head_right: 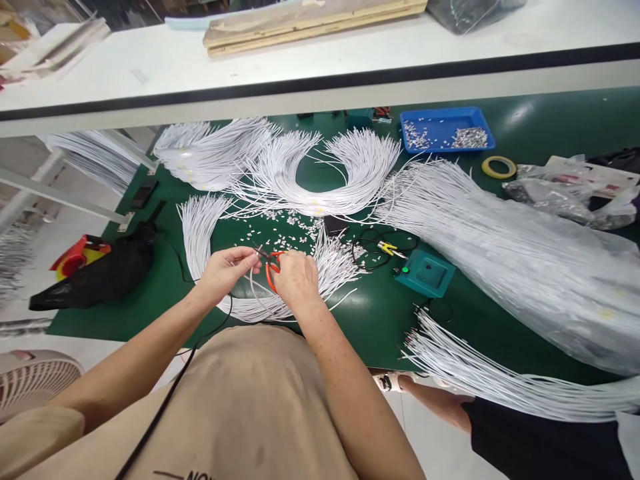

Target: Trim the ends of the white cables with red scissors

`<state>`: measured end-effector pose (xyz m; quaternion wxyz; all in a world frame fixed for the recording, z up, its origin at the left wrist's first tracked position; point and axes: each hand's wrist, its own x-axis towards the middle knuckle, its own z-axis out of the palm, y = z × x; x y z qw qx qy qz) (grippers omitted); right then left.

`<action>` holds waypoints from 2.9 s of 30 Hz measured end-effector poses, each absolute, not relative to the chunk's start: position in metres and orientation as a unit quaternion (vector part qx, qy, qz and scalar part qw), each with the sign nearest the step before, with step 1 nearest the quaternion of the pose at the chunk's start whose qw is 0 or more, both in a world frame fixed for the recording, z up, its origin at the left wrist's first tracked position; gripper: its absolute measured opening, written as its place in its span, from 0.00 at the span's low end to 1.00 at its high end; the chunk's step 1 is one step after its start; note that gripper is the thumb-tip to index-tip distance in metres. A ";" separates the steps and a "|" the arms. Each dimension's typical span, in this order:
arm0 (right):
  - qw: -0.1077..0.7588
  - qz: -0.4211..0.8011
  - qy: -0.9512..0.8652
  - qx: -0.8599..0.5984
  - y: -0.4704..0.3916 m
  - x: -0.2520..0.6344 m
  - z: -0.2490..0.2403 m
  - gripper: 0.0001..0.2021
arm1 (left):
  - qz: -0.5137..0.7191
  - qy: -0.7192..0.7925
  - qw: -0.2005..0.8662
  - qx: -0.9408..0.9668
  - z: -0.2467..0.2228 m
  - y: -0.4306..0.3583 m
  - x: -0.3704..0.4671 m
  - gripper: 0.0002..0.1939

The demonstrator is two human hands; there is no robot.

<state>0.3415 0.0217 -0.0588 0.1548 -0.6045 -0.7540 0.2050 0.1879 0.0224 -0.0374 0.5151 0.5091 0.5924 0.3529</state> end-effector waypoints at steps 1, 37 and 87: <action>0.153 0.199 -0.754 -0.607 0.021 0.341 -0.059 0.10 | 0.352 0.593 0.508 0.517 -0.037 0.022 0.188 0.12; 0.502 0.584 -0.441 -0.461 0.026 0.330 -0.056 0.12 | 0.367 0.605 0.542 0.454 -0.040 0.022 0.188 0.16; 0.236 0.337 -0.657 -0.632 0.028 0.337 -0.071 0.13 | 0.341 0.613 0.564 0.437 -0.041 0.030 0.177 0.19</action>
